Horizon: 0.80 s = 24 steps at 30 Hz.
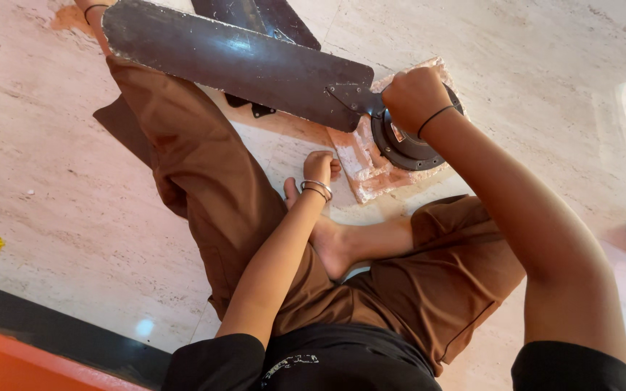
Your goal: The person sits on the floor and uses a screwdriver to remove screws from the blades of a ceiling fan lying on a cloth. They loosen and remove fasteners from the fan blades and place them on the floor.
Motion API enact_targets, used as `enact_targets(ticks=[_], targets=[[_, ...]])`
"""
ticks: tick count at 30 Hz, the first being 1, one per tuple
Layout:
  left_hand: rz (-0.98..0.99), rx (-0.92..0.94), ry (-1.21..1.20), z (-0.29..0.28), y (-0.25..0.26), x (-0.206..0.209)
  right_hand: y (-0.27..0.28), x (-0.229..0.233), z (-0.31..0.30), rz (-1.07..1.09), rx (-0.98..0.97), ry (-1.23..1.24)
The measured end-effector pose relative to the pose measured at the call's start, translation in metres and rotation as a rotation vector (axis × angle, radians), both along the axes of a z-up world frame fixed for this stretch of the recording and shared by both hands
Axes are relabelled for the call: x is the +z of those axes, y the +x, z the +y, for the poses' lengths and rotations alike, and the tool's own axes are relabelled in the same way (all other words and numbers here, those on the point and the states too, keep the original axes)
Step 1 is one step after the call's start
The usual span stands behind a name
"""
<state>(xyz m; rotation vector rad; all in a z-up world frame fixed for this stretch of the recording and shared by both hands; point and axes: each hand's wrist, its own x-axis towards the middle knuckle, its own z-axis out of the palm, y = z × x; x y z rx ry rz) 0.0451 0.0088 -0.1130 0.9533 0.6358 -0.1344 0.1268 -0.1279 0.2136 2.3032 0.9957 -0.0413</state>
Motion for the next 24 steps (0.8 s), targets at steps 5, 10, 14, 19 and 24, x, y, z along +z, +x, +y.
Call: enact_targets(ticks=[5, 10, 14, 19, 24], targets=[[-0.210, -0.002, 0.040, -0.009, -0.005, 0.005, -0.002, -0.009, -0.006, 0.007, 0.162, -0.157], [-0.202, -0.039, 0.024, -0.013, -0.008, 0.023, 0.009, -0.027, -0.007, 0.077, 0.282, -0.311], [-0.199, -0.057, 0.051, -0.014, -0.012, 0.024, 0.012, -0.040, -0.007, 0.037, 0.295, -0.147], [-0.168, -0.078, 0.116, -0.013, -0.010, 0.031, 0.014, -0.040, 0.008, 0.123, 0.204, -0.226], [-0.181, -0.071, 0.070, -0.017, -0.014, 0.031, 0.005, -0.037, 0.005, 0.087, 0.074, -0.069]])
